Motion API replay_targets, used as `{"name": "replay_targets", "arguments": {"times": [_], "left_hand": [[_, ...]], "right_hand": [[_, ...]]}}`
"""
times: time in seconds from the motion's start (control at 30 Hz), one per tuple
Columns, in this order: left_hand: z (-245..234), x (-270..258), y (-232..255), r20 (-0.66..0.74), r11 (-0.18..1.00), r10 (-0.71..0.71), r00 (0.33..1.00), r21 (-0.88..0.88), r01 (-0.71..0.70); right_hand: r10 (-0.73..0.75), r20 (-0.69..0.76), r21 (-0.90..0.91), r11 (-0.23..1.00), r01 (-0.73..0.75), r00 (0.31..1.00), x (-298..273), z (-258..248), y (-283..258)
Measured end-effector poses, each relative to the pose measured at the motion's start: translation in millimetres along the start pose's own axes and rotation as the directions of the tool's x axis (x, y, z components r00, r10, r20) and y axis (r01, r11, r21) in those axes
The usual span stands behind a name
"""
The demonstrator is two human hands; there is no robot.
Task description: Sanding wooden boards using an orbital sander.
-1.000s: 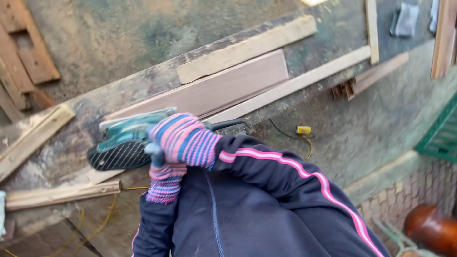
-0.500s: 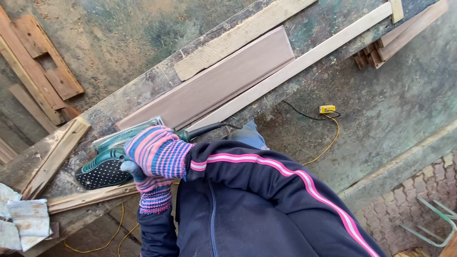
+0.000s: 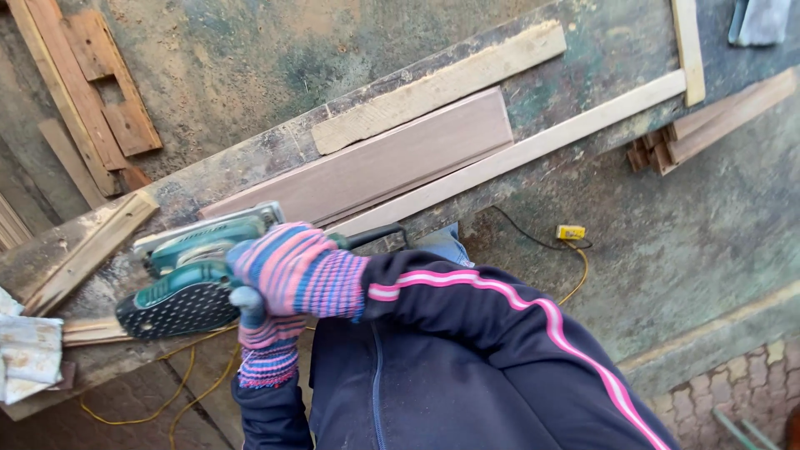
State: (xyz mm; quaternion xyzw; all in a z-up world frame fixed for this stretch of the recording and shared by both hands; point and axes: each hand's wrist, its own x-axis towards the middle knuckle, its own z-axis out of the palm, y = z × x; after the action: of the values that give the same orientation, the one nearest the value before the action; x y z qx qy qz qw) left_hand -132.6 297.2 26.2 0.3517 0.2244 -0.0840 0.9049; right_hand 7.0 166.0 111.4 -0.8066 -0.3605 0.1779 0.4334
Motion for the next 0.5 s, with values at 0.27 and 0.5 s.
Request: {"name": "replay_targets", "arguments": {"times": [0.27,0.5], "left_hand": [[110,43,-131,-0.004,0.976,-0.188,0.982,-0.117,0.187],[274,118,-250,0.058,0.946,-0.152,0.987,-0.281,0.163]], "right_hand": [[-0.054,0.045,-0.095,0.994,0.058,0.998,-117,-122,111],[0.171,0.393,-0.216,0.972,-0.090,0.904,-216,-217,264]]}}
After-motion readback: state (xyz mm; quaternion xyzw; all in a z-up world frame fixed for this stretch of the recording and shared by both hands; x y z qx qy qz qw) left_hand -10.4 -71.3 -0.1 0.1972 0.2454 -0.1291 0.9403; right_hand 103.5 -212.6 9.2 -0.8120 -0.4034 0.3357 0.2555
